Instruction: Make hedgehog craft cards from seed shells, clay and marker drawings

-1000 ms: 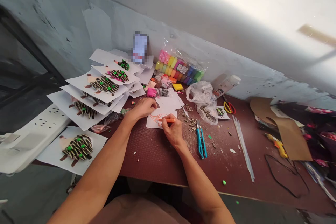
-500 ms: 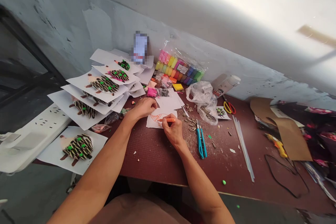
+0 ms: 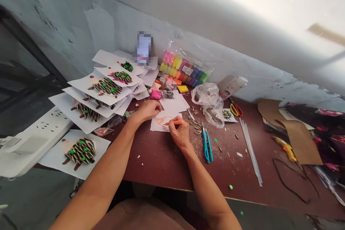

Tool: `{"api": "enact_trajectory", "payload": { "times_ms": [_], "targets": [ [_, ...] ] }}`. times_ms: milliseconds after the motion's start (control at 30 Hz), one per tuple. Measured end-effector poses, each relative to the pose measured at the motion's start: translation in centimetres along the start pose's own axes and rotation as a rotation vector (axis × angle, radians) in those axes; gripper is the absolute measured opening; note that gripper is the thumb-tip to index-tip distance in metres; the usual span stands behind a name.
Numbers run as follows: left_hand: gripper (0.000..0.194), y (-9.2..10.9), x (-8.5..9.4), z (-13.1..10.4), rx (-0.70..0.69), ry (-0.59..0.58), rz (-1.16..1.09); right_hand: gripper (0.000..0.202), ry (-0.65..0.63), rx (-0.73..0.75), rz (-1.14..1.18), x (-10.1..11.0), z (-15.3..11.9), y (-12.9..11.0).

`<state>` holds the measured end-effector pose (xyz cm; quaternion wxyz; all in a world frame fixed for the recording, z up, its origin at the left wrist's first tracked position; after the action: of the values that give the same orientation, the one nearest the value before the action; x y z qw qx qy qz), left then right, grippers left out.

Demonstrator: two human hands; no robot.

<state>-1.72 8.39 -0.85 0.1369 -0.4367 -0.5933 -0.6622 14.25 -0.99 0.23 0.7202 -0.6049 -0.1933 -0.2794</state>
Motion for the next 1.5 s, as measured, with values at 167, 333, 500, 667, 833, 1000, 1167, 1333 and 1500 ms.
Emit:
{"api": "enact_trajectory", "payload": {
  "times_ms": [167, 333, 500, 667, 833, 1000, 1167, 1333, 1500],
  "targets": [
    [0.028, 0.1, 0.0, 0.0, -0.003, 0.01, 0.012, 0.023, 0.009, -0.015, 0.007, 0.2, 0.1, 0.2],
    [0.025, 0.1, -0.1, 0.0, -0.004, 0.014, 0.017, 0.021, 0.059, -0.001, -0.025, 1.3, 0.7, 0.3],
    [0.025, 0.1, -0.2, 0.0, -0.001, 0.04, 0.041, 0.018, 0.107, -0.005, -0.047, 1.8, 1.0, 0.8],
    [0.023, 0.2, -0.2, -0.1, 0.003, 0.038, 0.034, 0.022, 0.073, -0.003, -0.037, 1.4, 0.8, 0.9],
    [0.027, 0.4, -0.3, -0.1, -0.017, 0.07, 0.018, 0.023, 0.061, 0.021, -0.045, 1.2, 0.8, 0.9],
    [0.029, 0.2, -0.8, 0.2, -0.033, 0.088, 0.041, 0.025, 0.046, 0.021, -0.014, 0.9, 0.7, 0.9],
    [0.03, 0.0, -1.0, 0.3, -0.036, 0.075, 0.028, 0.023, 0.029, 0.013, 0.003, 0.7, 0.6, 0.9],
    [0.03, 0.1, -1.0, 0.3, -0.029, 0.064, 0.037, 0.021, 0.024, 0.025, -0.003, 0.6, 0.7, 0.9],
    [0.03, 0.1, -1.0, 0.3, -0.021, 0.057, 0.058, 0.02, 0.028, 0.047, -0.037, 0.5, 0.7, 0.9]
  ]
}}
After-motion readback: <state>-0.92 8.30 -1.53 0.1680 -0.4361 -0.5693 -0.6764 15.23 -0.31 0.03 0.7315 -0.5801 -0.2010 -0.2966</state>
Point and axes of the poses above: each hand's wrist, its own z-axis towards the middle knuckle, its own x-axis out of the back of the hand, y = z × x, the point moved 5 cm from there along z, towards the middle knuckle, and after that the axes turned 8 degrees about -z, right-handed, at the moved point
